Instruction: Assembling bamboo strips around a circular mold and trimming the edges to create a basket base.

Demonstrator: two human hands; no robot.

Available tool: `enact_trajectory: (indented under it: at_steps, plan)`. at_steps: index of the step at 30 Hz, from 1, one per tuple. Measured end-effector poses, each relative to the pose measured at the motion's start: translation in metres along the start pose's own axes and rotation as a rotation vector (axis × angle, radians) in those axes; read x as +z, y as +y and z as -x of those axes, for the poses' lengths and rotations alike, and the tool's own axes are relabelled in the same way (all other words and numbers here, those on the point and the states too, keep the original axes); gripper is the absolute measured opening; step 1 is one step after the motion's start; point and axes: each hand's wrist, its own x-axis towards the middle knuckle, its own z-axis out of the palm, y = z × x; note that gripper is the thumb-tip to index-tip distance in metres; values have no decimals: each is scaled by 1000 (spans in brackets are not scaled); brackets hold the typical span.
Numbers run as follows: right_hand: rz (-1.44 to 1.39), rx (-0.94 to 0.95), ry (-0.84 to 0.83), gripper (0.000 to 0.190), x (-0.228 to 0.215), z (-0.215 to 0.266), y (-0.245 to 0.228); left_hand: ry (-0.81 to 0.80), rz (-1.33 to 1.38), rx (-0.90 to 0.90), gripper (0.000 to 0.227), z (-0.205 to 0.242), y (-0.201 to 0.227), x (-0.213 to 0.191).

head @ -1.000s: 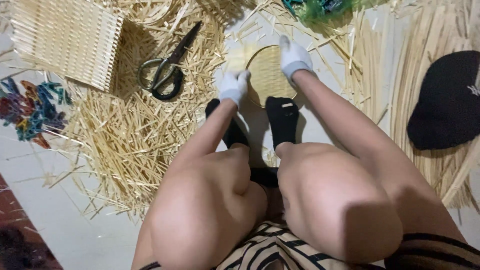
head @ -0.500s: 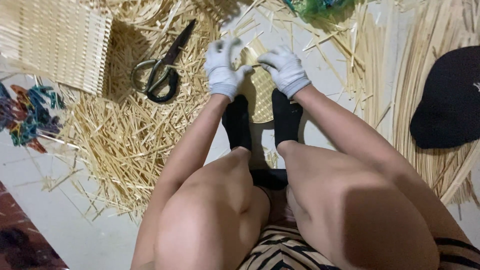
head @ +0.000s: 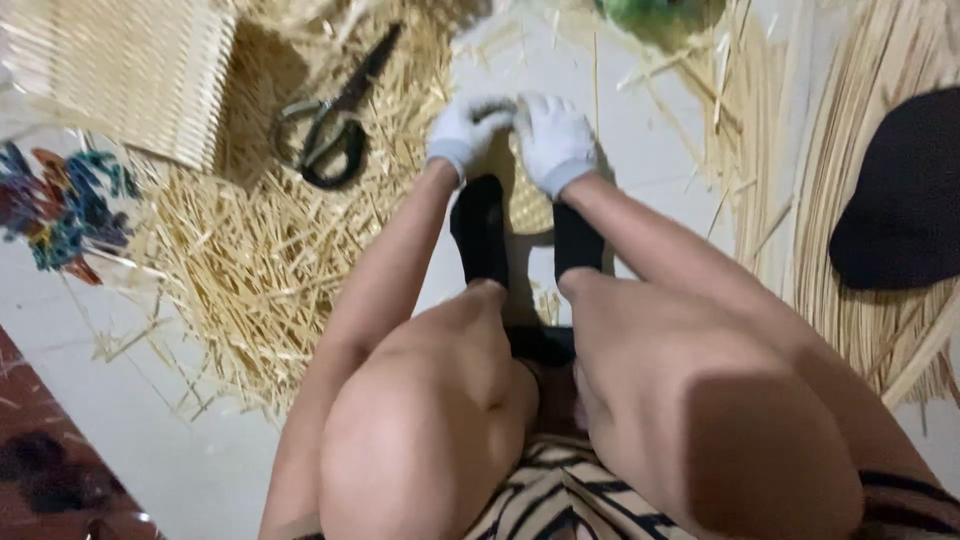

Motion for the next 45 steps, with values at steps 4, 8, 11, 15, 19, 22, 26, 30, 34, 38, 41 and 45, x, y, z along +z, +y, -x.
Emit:
enact_trajectory:
  at_steps: [4,8,11,15,19,22,26,30,34,38,41,45]
  plan:
    - [32,235,-232,38,-6,-18,-5,-55,377,-193,23,-4,3,4]
    - [43,204,-337,42,-9,-24,2,-68,466,-307,20,-14,-3,11]
    - [46,129,-364,42,-5,-26,6,-29,397,-383,18,-18,-1,13]
    - [48,149,-412,43,-6,-28,8,53,91,-247,24,21,41,-15]
    - [-70,278,-362,47,-15,-24,-1,272,-273,-121,33,75,49,-31]
    - [-39,288,-280,47,-6,-19,-4,177,16,-188,43,83,-30,1]
    - [36,236,-380,48,-11,-22,-6,52,472,-182,47,91,-52,2]
    - [78,149,-462,47,-11,-36,1,92,618,-299,43,77,-51,3]
    - [110,179,-458,49,-4,-33,1,122,587,-268,40,83,-54,8]
    - [124,132,-424,47,5,-37,16,122,576,-287,42,78,-50,5]
    - [64,154,-456,51,10,-30,28,88,613,-270,45,81,-62,5]
    - [-119,273,-322,56,6,-32,46,112,281,57,58,85,-24,-26]
